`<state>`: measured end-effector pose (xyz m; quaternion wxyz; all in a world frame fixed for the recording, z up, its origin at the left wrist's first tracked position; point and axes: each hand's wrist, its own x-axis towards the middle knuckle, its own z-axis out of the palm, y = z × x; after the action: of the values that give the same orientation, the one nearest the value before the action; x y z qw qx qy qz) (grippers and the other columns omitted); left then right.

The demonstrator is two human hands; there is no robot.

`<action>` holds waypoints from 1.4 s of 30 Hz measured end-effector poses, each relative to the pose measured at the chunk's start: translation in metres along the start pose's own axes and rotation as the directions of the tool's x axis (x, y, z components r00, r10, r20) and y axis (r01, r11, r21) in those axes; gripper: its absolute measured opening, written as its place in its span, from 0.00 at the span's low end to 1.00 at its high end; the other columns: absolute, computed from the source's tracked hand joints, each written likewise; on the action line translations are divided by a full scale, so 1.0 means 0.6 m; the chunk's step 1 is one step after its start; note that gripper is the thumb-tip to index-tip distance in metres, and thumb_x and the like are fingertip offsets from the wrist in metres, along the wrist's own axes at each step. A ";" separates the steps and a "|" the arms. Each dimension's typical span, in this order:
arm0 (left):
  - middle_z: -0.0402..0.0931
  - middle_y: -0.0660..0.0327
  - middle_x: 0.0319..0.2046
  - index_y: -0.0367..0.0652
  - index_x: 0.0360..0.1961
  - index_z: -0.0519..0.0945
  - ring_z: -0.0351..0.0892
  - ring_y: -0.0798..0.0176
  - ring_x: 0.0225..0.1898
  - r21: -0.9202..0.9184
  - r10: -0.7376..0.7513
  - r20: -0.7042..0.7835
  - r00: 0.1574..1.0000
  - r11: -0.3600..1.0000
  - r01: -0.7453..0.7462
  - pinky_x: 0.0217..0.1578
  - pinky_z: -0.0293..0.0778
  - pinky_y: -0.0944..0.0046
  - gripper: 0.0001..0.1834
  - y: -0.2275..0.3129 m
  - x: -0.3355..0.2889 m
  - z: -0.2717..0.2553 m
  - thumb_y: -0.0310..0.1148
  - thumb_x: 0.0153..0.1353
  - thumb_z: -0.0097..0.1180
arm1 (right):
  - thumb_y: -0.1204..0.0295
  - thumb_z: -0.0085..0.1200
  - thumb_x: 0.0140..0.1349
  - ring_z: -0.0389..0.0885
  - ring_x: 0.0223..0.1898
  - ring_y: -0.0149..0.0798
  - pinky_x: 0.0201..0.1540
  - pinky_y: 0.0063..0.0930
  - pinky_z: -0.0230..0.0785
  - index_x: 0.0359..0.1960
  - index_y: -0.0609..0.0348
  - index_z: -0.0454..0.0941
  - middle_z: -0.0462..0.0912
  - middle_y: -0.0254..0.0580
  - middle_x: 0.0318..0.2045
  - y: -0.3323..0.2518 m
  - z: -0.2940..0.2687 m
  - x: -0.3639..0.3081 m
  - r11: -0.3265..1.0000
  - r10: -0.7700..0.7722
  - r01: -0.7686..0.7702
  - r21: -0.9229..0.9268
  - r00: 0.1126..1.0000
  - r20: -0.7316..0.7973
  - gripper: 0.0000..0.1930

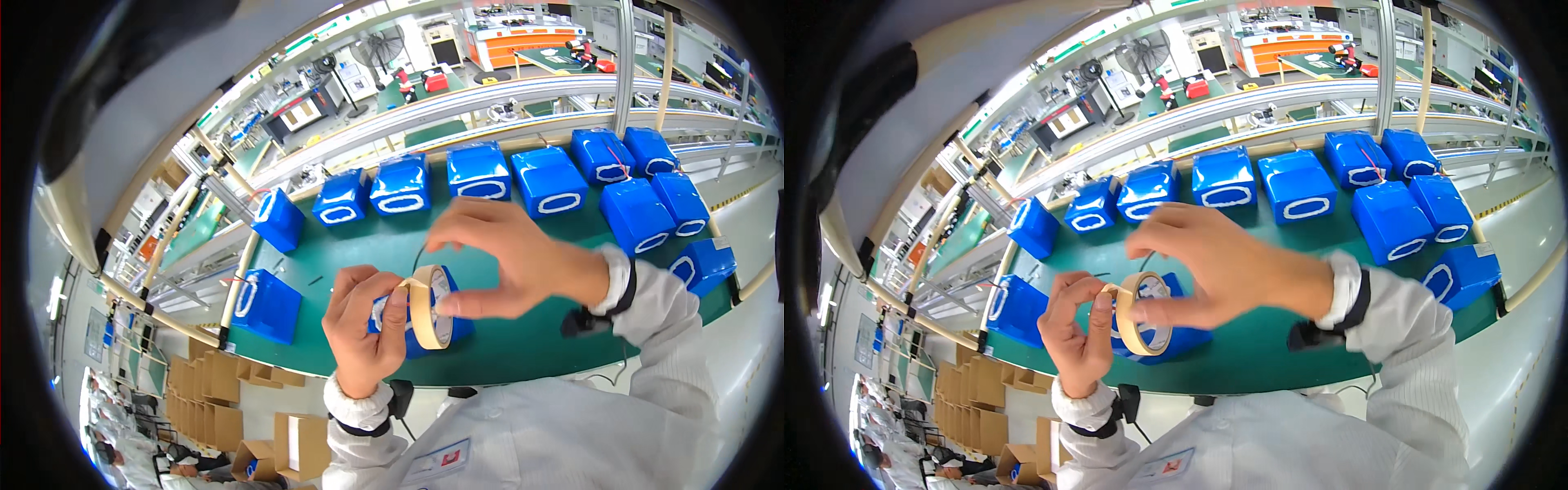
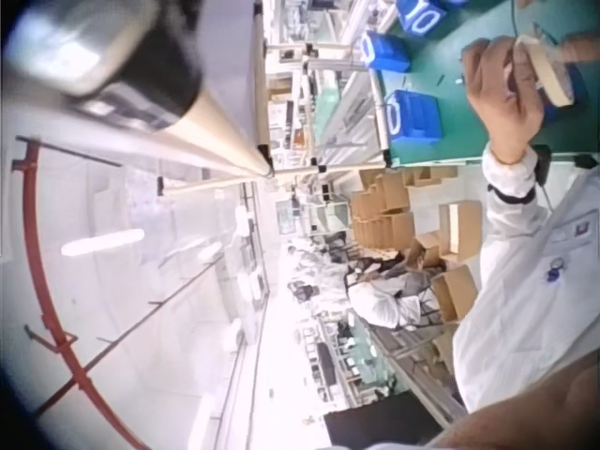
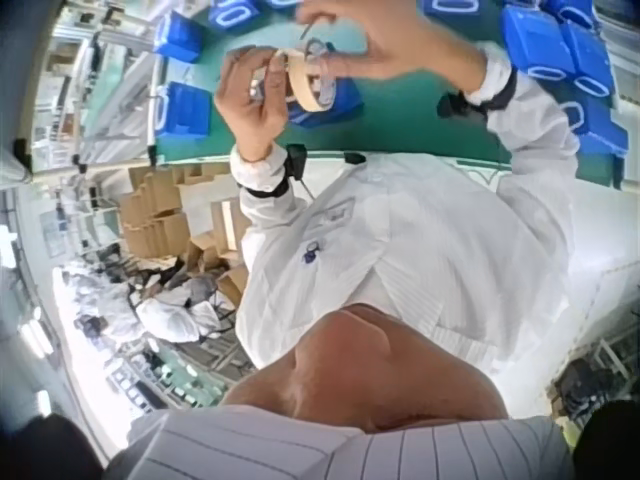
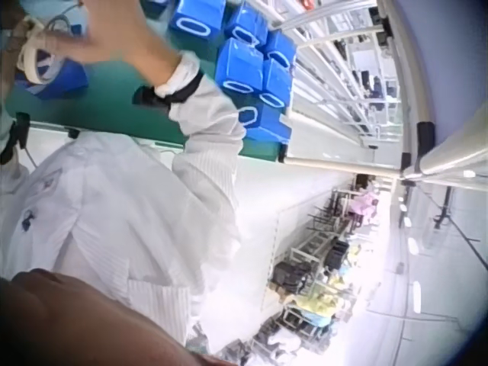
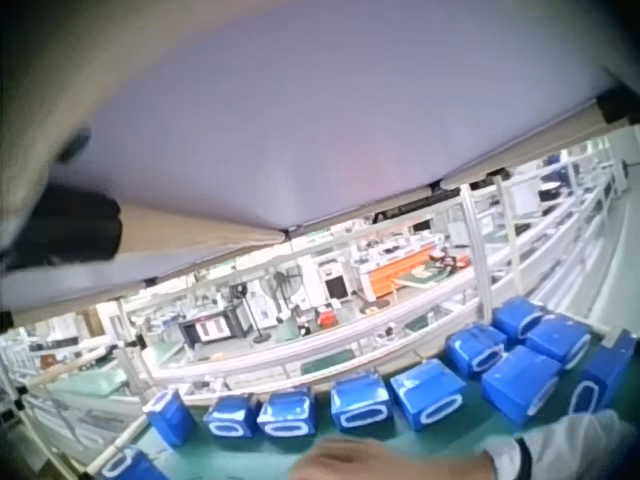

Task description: The person secures red and black wires protruding from blue rectangular battery packs using beige adhesive tape. They repeatedly wrap the tape around the wire junctions and the top surface of the battery packs to ensure the connections are held in place.

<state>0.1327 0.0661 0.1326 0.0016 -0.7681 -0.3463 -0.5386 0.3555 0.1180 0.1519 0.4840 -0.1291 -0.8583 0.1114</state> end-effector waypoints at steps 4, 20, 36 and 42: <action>0.81 0.53 0.33 0.34 0.37 0.81 0.81 0.56 0.33 -0.021 -0.088 -0.039 0.995 0.996 0.087 0.33 0.76 0.63 0.05 -0.006 -0.011 0.001 0.25 0.63 0.61 | 0.62 0.72 0.50 0.79 0.41 0.45 0.39 0.33 0.73 0.46 0.61 0.78 0.79 0.47 0.42 -0.055 0.060 -0.036 0.968 0.252 -0.248 0.047 0.962 -0.111 0.25; 0.81 0.54 0.30 0.33 0.39 0.80 0.82 0.63 0.28 -0.064 -0.212 0.147 0.966 0.973 0.223 0.32 0.75 0.66 0.06 0.011 0.020 0.018 0.26 0.64 0.59 | 0.60 0.71 0.47 0.83 0.41 0.52 0.46 0.45 0.70 0.51 0.62 0.71 0.83 0.50 0.39 -0.069 0.095 -0.077 0.816 0.578 -0.558 0.153 0.798 -0.174 0.32; 0.81 0.57 0.26 0.39 0.38 0.81 0.80 0.51 0.34 0.266 0.151 0.370 0.917 0.928 -0.260 0.35 0.74 0.54 0.10 0.054 0.076 0.042 0.24 0.53 0.65 | 0.73 0.57 0.45 0.74 0.23 0.44 0.40 0.45 0.54 0.36 0.54 0.78 0.75 0.38 0.17 -0.057 -0.002 -0.057 0.816 0.473 -0.416 -0.401 0.880 0.050 0.13; 0.80 0.56 0.26 0.38 0.34 0.81 0.80 0.52 0.35 0.248 0.158 0.405 0.901 0.929 -0.274 0.34 0.76 0.56 0.08 0.059 0.080 0.030 0.21 0.52 0.64 | 0.69 0.60 0.51 0.75 0.19 0.43 0.33 0.42 0.58 0.37 0.56 0.80 0.78 0.40 0.17 -0.056 -0.006 -0.054 0.876 0.408 -0.396 -0.274 0.913 -0.011 0.11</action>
<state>0.1750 0.0717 0.1781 0.1114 -0.8820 -0.3292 -0.3183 0.3708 0.0762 0.1383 0.4079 -0.3667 -0.8309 0.0940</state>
